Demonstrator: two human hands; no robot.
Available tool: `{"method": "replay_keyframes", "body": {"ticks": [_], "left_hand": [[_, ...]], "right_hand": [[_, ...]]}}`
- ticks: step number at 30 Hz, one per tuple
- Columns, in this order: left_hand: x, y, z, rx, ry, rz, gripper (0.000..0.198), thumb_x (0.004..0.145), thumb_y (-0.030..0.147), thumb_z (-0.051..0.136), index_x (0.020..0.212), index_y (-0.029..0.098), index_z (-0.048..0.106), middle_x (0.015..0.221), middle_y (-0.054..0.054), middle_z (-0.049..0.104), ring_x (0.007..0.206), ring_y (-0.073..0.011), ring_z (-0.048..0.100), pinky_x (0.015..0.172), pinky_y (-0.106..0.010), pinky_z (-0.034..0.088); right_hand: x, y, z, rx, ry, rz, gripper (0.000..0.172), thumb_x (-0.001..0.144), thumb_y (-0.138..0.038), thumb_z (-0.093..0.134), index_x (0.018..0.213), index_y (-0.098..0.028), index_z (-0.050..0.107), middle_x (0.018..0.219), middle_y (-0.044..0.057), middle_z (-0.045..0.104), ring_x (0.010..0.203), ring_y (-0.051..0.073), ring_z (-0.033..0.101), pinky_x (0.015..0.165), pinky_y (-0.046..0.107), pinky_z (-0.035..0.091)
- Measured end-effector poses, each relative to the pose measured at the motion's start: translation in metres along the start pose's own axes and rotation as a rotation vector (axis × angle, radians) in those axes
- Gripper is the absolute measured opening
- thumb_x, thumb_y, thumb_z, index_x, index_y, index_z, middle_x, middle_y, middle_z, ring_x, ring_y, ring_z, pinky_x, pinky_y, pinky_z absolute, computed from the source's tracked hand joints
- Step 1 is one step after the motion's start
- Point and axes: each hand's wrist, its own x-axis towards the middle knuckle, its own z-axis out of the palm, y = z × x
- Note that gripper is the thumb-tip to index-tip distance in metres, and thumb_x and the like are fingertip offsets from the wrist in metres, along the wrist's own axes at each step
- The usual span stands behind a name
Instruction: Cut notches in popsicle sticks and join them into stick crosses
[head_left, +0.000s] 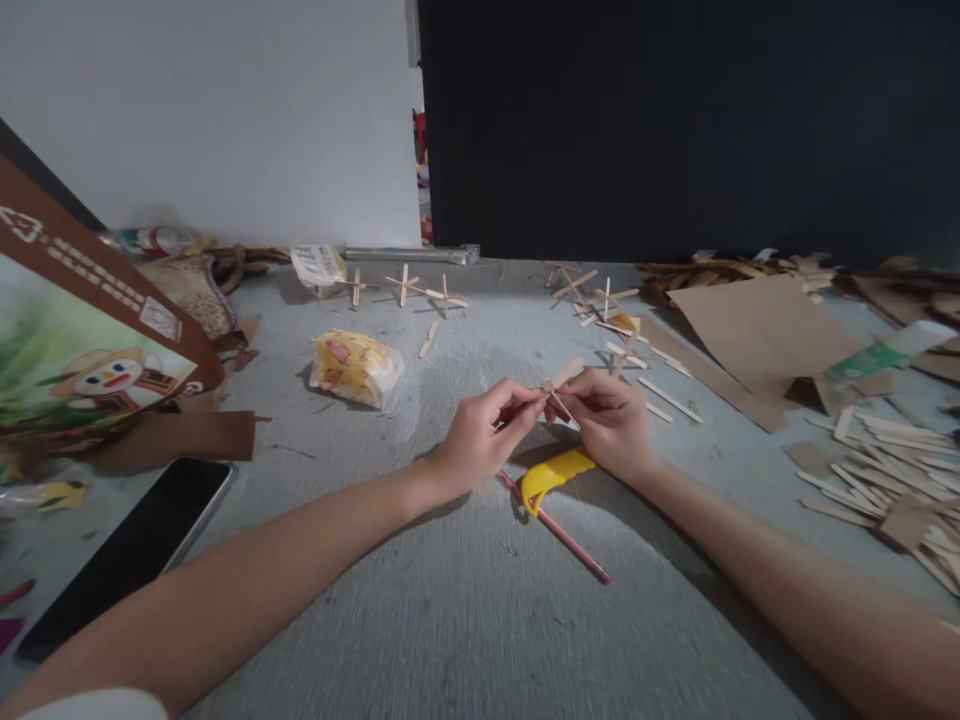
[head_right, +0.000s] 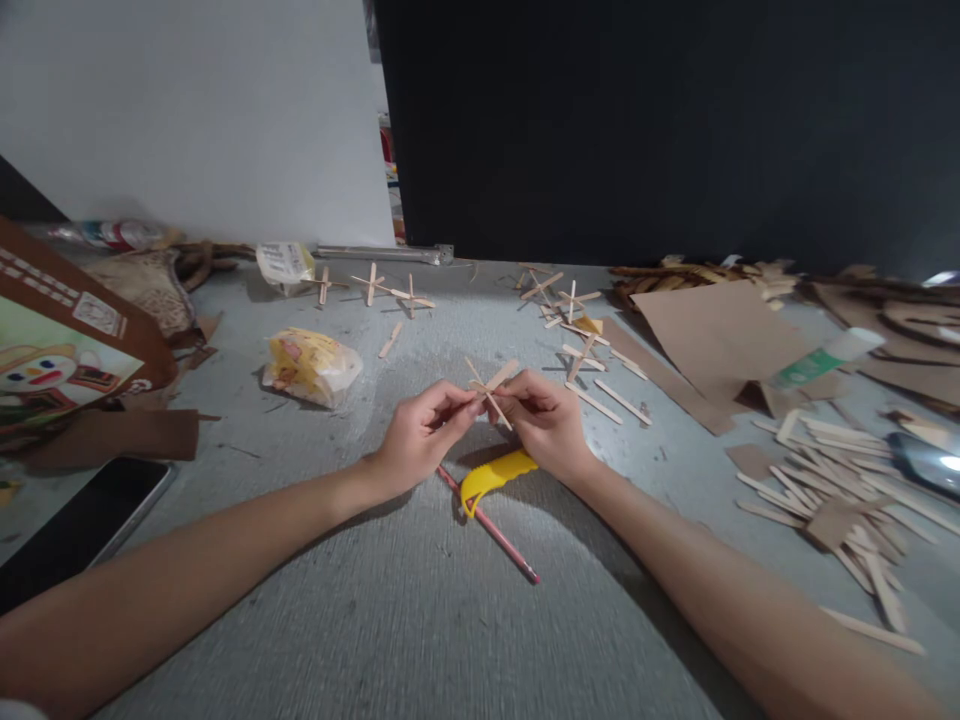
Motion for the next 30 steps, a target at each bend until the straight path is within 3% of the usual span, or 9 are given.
{"method": "replay_keyframes", "body": {"ticks": [8, 15, 20, 27, 30], "left_hand": [[0.0015, 0.0015, 0.0018, -0.028, 0.030, -0.027, 0.031, 0.105, 0.049, 0.059, 0.102, 0.018, 0.068, 0.095, -0.008, 0.077, 0.085, -0.0168, 0.071, 0.073, -0.028, 0.054], [0.0013, -0.0004, 0.0037, 0.009, 0.064, -0.047, 0.032, 0.107, 0.050, 0.056, 0.105, 0.019, 0.065, 0.069, 0.002, 0.064, 0.055, -0.0108, 0.056, 0.055, -0.024, 0.045], [0.0013, -0.0034, 0.0034, 0.013, 0.093, -0.059, 0.032, 0.106, 0.051, 0.057, 0.103, 0.020, 0.065, 0.074, 0.000, 0.066, 0.060, -0.0114, 0.059, 0.056, -0.024, 0.045], [0.0009, -0.0034, 0.0040, -0.008, 0.101, -0.057, 0.032, 0.106, 0.045, 0.058, 0.128, 0.022, 0.052, 0.076, 0.003, 0.068, 0.061, -0.0113, 0.062, 0.059, -0.023, 0.047], [0.0018, -0.0006, 0.0027, 0.048, 0.072, -0.056, 0.029, 0.107, 0.045, 0.055, 0.126, 0.022, 0.055, 0.072, 0.004, 0.065, 0.060, -0.0114, 0.060, 0.058, -0.023, 0.045]], "right_hand": [[-0.0002, -0.0046, 0.0006, -0.034, -0.041, 0.026, 0.033, 0.094, -0.050, 0.078, 0.081, -0.023, 0.066, 0.065, 0.000, 0.070, 0.056, 0.014, 0.065, 0.054, 0.028, 0.056], [-0.0011, -0.0017, 0.0014, -0.074, -0.035, 0.041, 0.030, 0.096, -0.052, 0.074, 0.092, -0.022, 0.074, 0.068, 0.001, 0.072, 0.057, 0.014, 0.066, 0.055, 0.029, 0.057], [-0.0025, 0.0004, 0.0002, -0.108, -0.006, 0.020, 0.021, 0.097, -0.042, 0.074, 0.096, -0.022, 0.080, 0.075, 0.003, 0.076, 0.058, 0.014, 0.065, 0.054, 0.028, 0.056], [-0.0038, 0.0003, -0.0005, -0.184, -0.009, 0.032, 0.019, 0.098, -0.037, 0.071, 0.103, -0.024, 0.084, 0.074, 0.001, 0.076, 0.057, 0.014, 0.062, 0.053, 0.028, 0.056], [-0.0039, -0.0007, -0.0003, -0.219, -0.025, 0.012, 0.019, 0.099, -0.035, 0.069, 0.105, -0.024, 0.083, 0.077, 0.002, 0.077, 0.058, 0.014, 0.063, 0.054, 0.028, 0.057]]}}
